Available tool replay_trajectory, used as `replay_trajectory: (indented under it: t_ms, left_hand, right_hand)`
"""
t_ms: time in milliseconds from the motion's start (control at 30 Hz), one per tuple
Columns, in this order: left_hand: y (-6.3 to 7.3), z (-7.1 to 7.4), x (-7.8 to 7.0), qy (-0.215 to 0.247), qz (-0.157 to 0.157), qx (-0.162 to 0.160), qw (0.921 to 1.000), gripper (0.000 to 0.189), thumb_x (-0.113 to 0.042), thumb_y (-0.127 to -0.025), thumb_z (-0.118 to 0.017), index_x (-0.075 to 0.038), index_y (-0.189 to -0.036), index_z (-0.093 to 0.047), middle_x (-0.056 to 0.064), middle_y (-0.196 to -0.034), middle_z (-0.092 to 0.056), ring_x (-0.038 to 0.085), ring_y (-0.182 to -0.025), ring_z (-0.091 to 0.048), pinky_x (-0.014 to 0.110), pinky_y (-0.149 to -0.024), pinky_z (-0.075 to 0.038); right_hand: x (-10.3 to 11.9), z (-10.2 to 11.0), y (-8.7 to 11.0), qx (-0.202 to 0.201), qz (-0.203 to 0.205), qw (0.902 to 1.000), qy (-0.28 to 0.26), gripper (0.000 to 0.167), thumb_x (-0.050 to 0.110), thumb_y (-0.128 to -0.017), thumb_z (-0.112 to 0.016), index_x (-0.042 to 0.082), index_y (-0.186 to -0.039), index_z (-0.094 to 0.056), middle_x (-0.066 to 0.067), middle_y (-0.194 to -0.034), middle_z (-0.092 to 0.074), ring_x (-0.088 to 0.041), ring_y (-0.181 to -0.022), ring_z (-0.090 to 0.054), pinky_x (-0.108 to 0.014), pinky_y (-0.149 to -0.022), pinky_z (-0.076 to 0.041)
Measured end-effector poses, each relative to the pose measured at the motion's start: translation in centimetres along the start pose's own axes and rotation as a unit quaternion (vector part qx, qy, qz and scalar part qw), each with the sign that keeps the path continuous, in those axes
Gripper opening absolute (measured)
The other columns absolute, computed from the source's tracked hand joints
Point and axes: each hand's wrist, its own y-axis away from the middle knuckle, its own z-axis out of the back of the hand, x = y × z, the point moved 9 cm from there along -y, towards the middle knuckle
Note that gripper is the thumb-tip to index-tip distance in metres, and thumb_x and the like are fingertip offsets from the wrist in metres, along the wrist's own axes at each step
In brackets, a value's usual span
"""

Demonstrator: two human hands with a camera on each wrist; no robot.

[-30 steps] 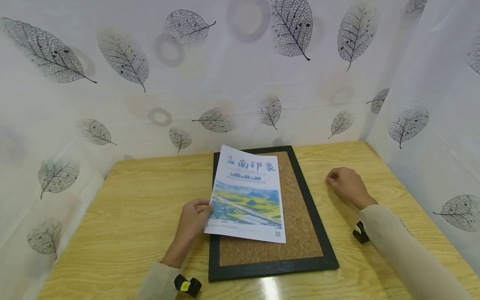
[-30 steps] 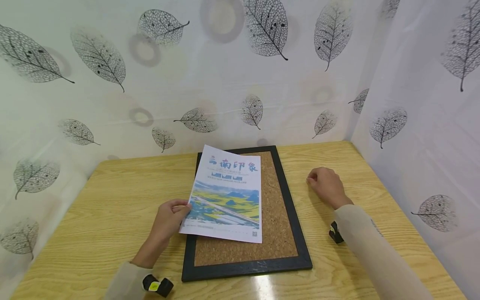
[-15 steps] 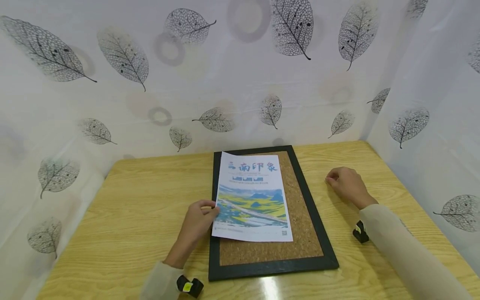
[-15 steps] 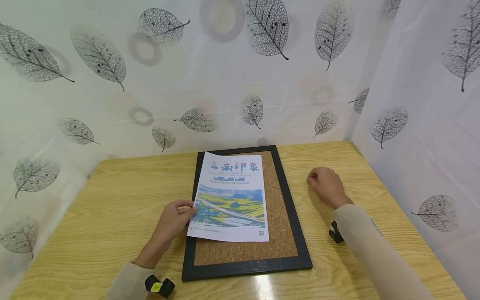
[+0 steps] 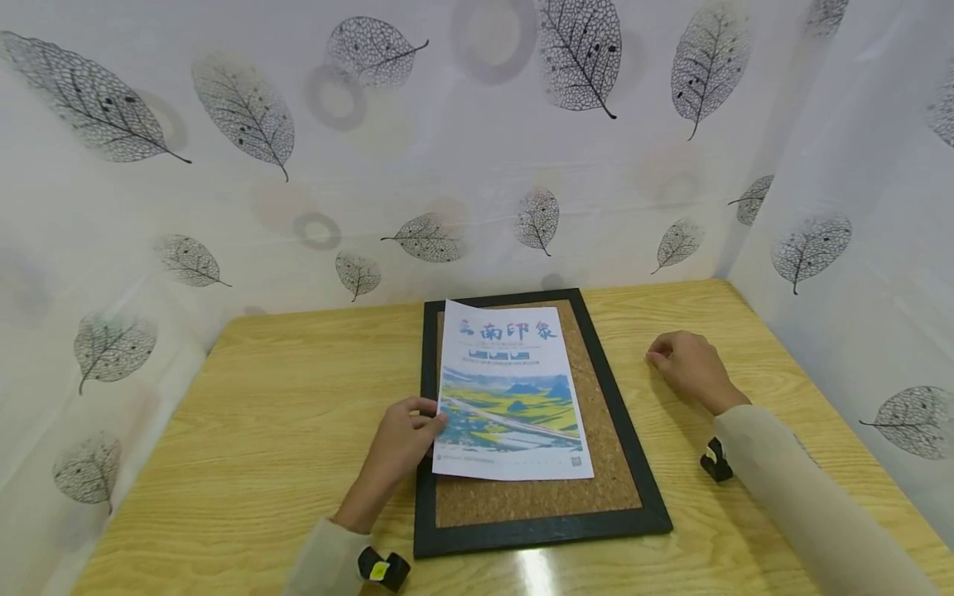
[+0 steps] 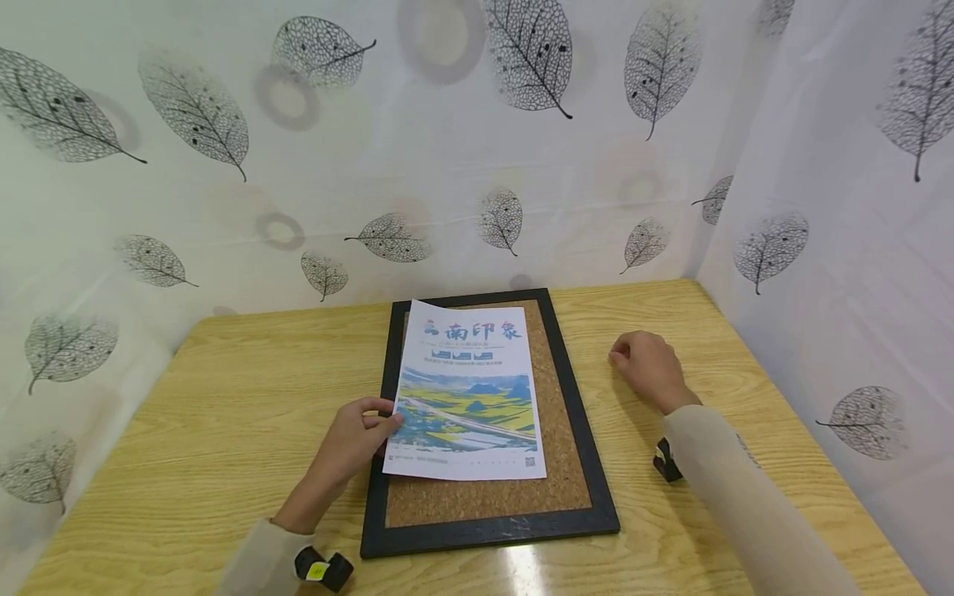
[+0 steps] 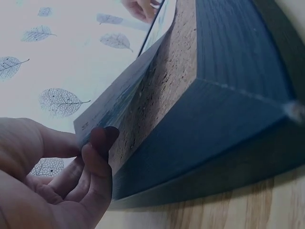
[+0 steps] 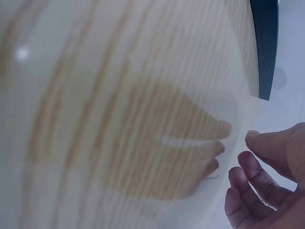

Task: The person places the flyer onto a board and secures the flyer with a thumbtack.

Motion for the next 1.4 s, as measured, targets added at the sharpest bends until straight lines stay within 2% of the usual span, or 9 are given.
replay_trajectory:
  t_ms: [233,433,567,833,1000,1400]
  left_hand:
    - [0.1,-0.5,-0.1,-0.015,0.003,0.013,0.9998,0.031,-0.018,-0.099,-0.066,0.001,-0.123,-0.064,0.01,-0.095,-0.074,0.018,-0.073,-0.067,0.035,-0.063,-0.054]
    - [0.2,-0.8,-0.2,-0.028,0.003,0.019,0.9994,0.033,-0.019,-0.099,-0.066,0.001,-0.125,-0.063,0.011,-0.098,-0.074,0.018,-0.069,-0.064,0.034,-0.06,-0.05]
    - [0.3,-0.8,-0.5,-0.037,-0.002,0.022,0.999,0.034,-0.019,-0.099,-0.067,0.002,-0.125,-0.063,0.013,-0.101,-0.074,0.018,-0.071,-0.065,0.034,-0.061,-0.051]
    - [0.5,-0.7,-0.8,-0.086,-0.026,0.027,0.9956,0.04,-0.023,-0.098,-0.069,0.002,-0.129,-0.063,0.012,-0.104,-0.075,0.021,-0.089,-0.071,0.037,-0.068,-0.056]
    - [0.8,-0.6,-0.8,-0.115,-0.041,0.029,0.992,0.043,-0.022,-0.096,-0.071,0.002,-0.131,-0.062,0.009,-0.097,-0.075,0.019,-0.084,-0.07,0.036,-0.066,-0.055]
    - [1.5,-0.7,-1.3,-0.159,-0.04,0.036,0.9858,0.043,-0.019,-0.094,-0.074,0.004,-0.129,-0.063,0.006,-0.089,-0.074,0.015,-0.073,-0.067,0.034,-0.06,-0.053]
  right_hand:
    - [0.0,-0.1,-0.1,0.002,0.003,1.0,0.0,0.015,0.009,-0.097,-0.069,-0.005,-0.096,-0.074,-0.02,-0.091,-0.072,-0.031,-0.076,-0.065,-0.052,-0.069,-0.051]
    - [0.0,-0.2,-0.1,0.0,0.003,1.0,0.0,0.015,0.008,-0.097,-0.068,-0.005,-0.095,-0.074,-0.019,-0.091,-0.072,-0.03,-0.075,-0.065,-0.052,-0.069,-0.051]
    - [0.1,-0.2,-0.2,0.001,0.0,1.0,-0.001,0.015,0.008,-0.096,-0.068,-0.006,-0.095,-0.074,-0.02,-0.09,-0.072,-0.031,-0.076,-0.065,-0.052,-0.07,-0.051]
    - [0.2,-0.2,-0.2,0.002,-0.001,1.0,0.0,0.016,0.009,-0.096,-0.069,-0.006,-0.096,-0.074,-0.02,-0.091,-0.071,-0.035,-0.08,-0.066,-0.054,-0.073,-0.052]
    - [0.4,-0.3,-0.3,0.002,0.002,1.0,-0.002,0.016,0.009,-0.096,-0.068,-0.006,-0.096,-0.074,-0.019,-0.09,-0.071,-0.036,-0.081,-0.066,-0.055,-0.074,-0.052]
    - [1.3,-0.4,-0.8,0.002,0.006,1.0,0.001,0.015,0.007,-0.095,-0.066,-0.006,-0.094,-0.073,-0.018,-0.088,-0.071,-0.03,-0.073,-0.065,-0.052,-0.071,-0.052]
